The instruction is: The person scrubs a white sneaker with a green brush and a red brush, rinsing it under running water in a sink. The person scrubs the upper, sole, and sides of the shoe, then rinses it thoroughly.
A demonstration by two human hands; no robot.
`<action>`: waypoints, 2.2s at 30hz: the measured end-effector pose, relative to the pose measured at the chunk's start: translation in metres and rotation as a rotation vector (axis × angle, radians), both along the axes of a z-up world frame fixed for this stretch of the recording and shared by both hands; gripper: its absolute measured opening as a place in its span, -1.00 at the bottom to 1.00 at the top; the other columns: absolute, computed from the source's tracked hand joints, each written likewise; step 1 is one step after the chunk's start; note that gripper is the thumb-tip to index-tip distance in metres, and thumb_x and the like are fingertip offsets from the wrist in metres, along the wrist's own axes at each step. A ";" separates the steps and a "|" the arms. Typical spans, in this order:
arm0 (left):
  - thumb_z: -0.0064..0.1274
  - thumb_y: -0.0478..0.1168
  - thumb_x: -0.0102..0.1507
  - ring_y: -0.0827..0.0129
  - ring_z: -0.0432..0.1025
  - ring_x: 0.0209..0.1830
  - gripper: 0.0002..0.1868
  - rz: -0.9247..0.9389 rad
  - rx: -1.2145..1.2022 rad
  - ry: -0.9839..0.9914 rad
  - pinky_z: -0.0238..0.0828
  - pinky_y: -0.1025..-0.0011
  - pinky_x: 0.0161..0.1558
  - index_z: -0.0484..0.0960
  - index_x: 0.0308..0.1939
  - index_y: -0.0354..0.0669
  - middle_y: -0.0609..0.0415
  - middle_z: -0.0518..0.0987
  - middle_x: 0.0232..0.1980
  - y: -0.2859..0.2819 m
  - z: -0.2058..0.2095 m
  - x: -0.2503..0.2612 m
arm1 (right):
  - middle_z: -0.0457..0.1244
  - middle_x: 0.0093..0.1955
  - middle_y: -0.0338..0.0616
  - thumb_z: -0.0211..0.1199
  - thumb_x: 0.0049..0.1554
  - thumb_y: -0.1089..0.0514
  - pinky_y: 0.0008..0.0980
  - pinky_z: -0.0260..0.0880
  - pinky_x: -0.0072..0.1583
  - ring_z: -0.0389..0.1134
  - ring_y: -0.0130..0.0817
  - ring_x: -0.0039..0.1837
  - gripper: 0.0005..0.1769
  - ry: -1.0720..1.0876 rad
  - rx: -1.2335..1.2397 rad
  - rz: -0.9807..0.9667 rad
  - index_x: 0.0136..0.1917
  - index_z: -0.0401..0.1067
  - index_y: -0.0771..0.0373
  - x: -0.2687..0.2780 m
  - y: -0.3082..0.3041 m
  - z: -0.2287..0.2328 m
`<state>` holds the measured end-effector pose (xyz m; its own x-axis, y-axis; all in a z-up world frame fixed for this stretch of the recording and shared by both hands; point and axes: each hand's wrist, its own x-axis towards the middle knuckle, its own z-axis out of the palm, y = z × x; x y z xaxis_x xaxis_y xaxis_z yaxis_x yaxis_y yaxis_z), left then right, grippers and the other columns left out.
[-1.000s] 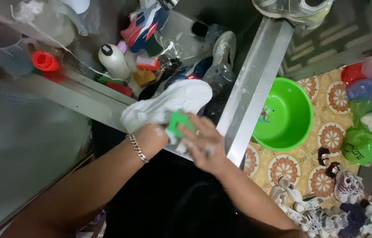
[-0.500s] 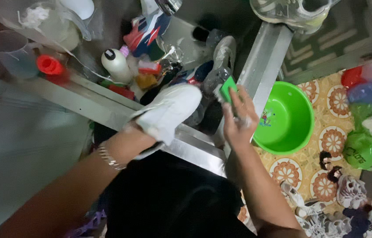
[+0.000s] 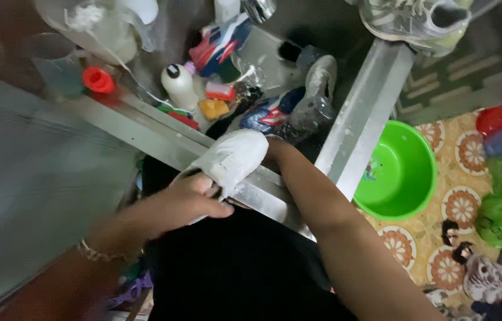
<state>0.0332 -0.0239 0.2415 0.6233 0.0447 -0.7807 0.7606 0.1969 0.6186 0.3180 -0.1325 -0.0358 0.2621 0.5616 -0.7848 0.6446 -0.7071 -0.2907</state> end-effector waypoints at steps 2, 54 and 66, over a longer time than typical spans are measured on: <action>0.52 -0.09 0.30 0.13 0.42 0.86 0.10 0.331 -0.105 0.068 0.23 0.01 0.82 0.42 0.90 -0.20 -0.23 0.41 0.97 -0.014 -0.038 -0.009 | 0.19 0.94 0.40 0.42 0.35 -0.20 0.48 0.11 0.88 0.15 0.40 0.95 0.06 -0.003 0.034 0.035 0.92 0.31 0.38 -0.022 0.014 -0.007; 0.29 -0.56 0.32 0.04 0.62 0.59 -0.05 0.729 -0.525 -0.450 0.41 -0.13 0.69 0.57 0.85 -0.09 -0.16 0.77 0.60 -0.063 -0.066 0.064 | 0.31 -0.28 -0.03 0.39 0.52 0.01 0.05 0.41 -0.03 0.37 0.18 -0.24 -0.58 -0.225 1.611 -0.324 -0.18 0.48 0.13 -0.040 -0.072 0.182; 0.13 -0.66 0.25 -0.24 0.63 0.56 0.07 0.859 -0.624 -0.439 0.41 -0.44 0.72 0.50 0.90 -0.10 -0.31 0.74 0.60 -0.060 -0.060 0.072 | 0.27 -0.31 -0.13 0.42 0.50 0.05 -0.06 0.34 -0.07 0.32 0.03 -0.27 -0.54 -0.164 1.651 -0.334 -0.24 0.42 0.08 -0.063 -0.074 0.187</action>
<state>0.1052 -0.0839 0.1810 0.7984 0.2686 -0.5390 -0.0304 0.9119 0.4094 0.2546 -0.2060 0.1516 0.5436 0.6019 0.5850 0.6365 0.1588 -0.7547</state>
